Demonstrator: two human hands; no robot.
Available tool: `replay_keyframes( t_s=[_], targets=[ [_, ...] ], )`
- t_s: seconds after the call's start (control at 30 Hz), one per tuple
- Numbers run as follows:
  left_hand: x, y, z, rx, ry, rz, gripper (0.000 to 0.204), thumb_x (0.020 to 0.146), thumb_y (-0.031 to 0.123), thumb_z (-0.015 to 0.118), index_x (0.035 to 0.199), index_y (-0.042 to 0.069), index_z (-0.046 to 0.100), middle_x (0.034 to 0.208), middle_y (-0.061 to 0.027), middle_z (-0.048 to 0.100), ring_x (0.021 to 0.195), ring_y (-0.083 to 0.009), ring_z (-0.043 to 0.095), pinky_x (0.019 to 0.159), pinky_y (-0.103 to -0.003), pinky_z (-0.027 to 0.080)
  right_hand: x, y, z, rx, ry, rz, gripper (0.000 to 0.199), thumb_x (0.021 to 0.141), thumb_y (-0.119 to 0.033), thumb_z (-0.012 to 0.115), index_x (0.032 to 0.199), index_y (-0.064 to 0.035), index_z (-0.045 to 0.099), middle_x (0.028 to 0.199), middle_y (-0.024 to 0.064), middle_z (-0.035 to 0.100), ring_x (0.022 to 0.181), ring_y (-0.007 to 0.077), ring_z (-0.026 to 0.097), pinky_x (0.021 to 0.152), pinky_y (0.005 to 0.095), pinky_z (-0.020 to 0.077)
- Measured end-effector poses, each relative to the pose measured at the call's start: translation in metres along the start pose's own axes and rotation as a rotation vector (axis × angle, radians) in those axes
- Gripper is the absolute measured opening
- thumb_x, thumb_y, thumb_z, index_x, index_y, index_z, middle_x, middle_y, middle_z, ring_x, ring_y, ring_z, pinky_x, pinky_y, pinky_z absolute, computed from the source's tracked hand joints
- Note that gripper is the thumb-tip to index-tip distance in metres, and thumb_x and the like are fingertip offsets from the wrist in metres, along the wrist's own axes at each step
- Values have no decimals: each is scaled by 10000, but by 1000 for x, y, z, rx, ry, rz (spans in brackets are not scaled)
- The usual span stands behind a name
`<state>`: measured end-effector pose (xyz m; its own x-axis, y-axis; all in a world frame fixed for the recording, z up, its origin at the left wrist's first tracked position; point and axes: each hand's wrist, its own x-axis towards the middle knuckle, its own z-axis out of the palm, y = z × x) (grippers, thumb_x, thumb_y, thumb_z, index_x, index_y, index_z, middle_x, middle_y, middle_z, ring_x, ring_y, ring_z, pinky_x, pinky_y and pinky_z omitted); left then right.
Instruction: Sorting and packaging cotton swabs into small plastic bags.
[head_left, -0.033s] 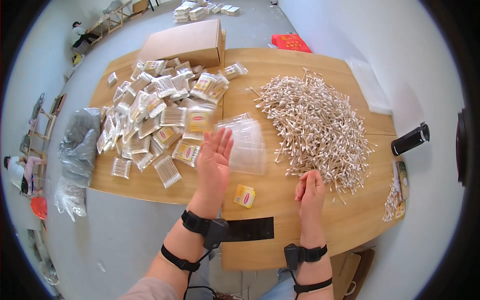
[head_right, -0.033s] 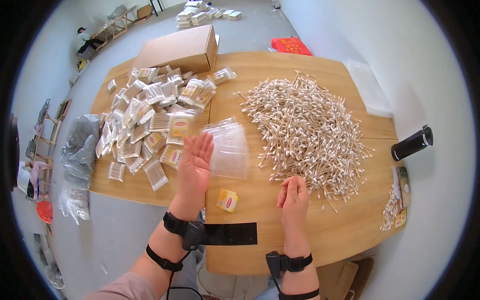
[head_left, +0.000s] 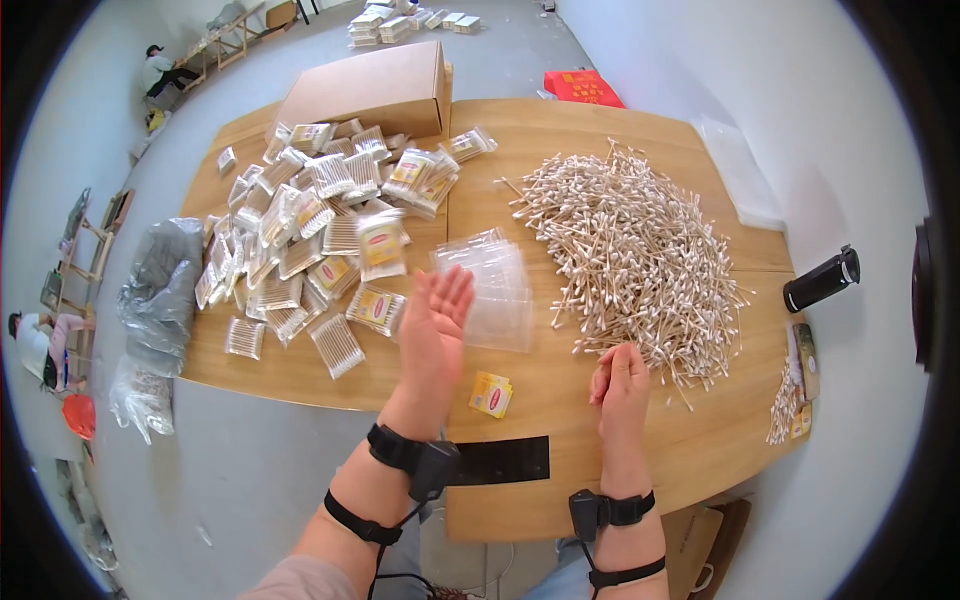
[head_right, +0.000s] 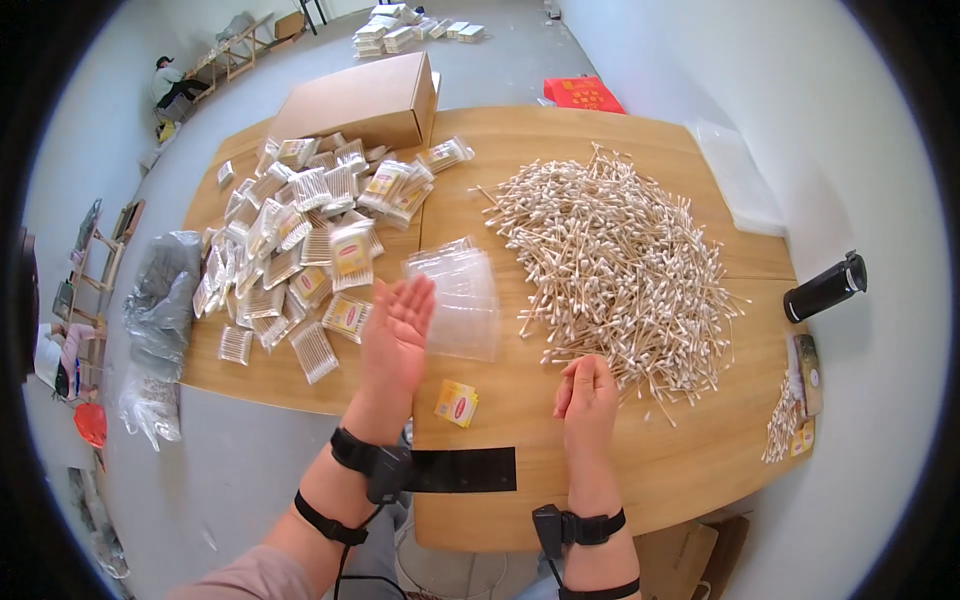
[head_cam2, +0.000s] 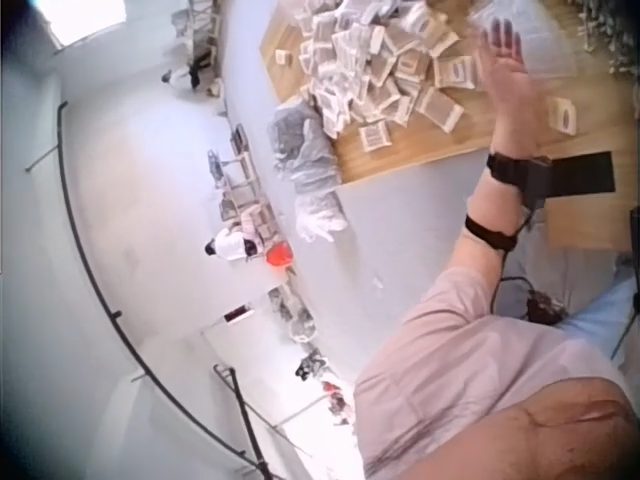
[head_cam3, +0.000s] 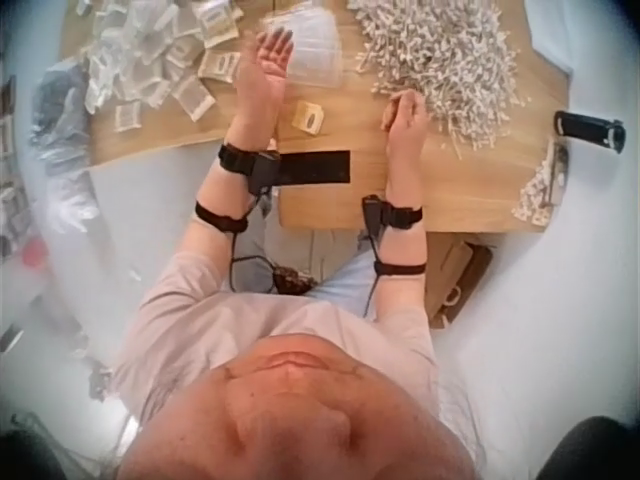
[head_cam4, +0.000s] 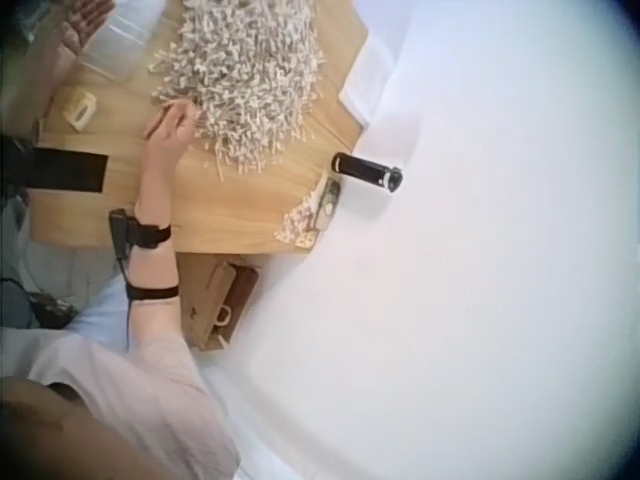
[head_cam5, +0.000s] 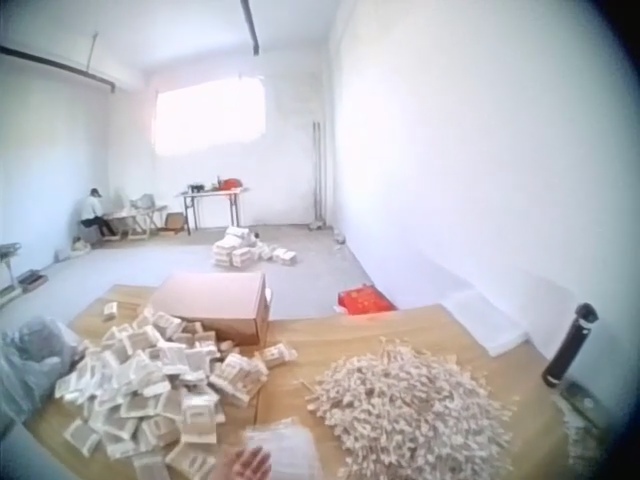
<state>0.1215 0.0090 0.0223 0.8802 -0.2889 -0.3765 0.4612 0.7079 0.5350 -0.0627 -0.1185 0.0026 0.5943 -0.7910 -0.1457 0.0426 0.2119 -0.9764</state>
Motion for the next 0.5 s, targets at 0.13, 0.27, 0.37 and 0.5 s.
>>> replay_keyframes(
  t_s=[0.13, 0.27, 0.37, 0.5],
  targets=[
    [-19, -22, -4, 242, -191, -159, 309, 990, 343, 483, 879, 64, 560, 702, -61, 598, 590, -146, 562, 547, -272, 470, 0, 5, -7, -75, -40, 4, 289, 1010, -291, 456, 833, -69, 513, 541, -16, 427, 429, 61, 395, 386, 218, 305],
    [-25, -20, -11, 481, -384, -77, 283, 979, 291, 518, 783, 93, 566, 631, -17, 546, 508, -86, 500, 445, -223, 385, -2, 10, 15, -159, -38, -4, 153, 965, -198, 547, 860, -86, 546, 604, -27, 479, 462, 48, 429, 405, 217, 344],
    [-34, -33, -5, 639, -447, -11, 223, 973, 218, 534, 793, 92, 574, 630, 5, 531, 524, -64, 486, 464, -215, 375, 1, 16, 15, -161, -73, 13, 127, 967, -172, 543, 887, -74, 532, 618, -29, 487, 494, 43, 457, 441, 205, 357],
    [-36, -31, 6, 691, -550, 102, 70, 944, 123, 570, 898, 71, 586, 746, 9, 568, 654, -66, 518, 584, -201, 396, 1, 9, 21, -230, -103, -86, 127, 954, -160, 560, 883, -63, 520, 636, -34, 496, 545, 54, 471, 487, 215, 375]
  ],
)
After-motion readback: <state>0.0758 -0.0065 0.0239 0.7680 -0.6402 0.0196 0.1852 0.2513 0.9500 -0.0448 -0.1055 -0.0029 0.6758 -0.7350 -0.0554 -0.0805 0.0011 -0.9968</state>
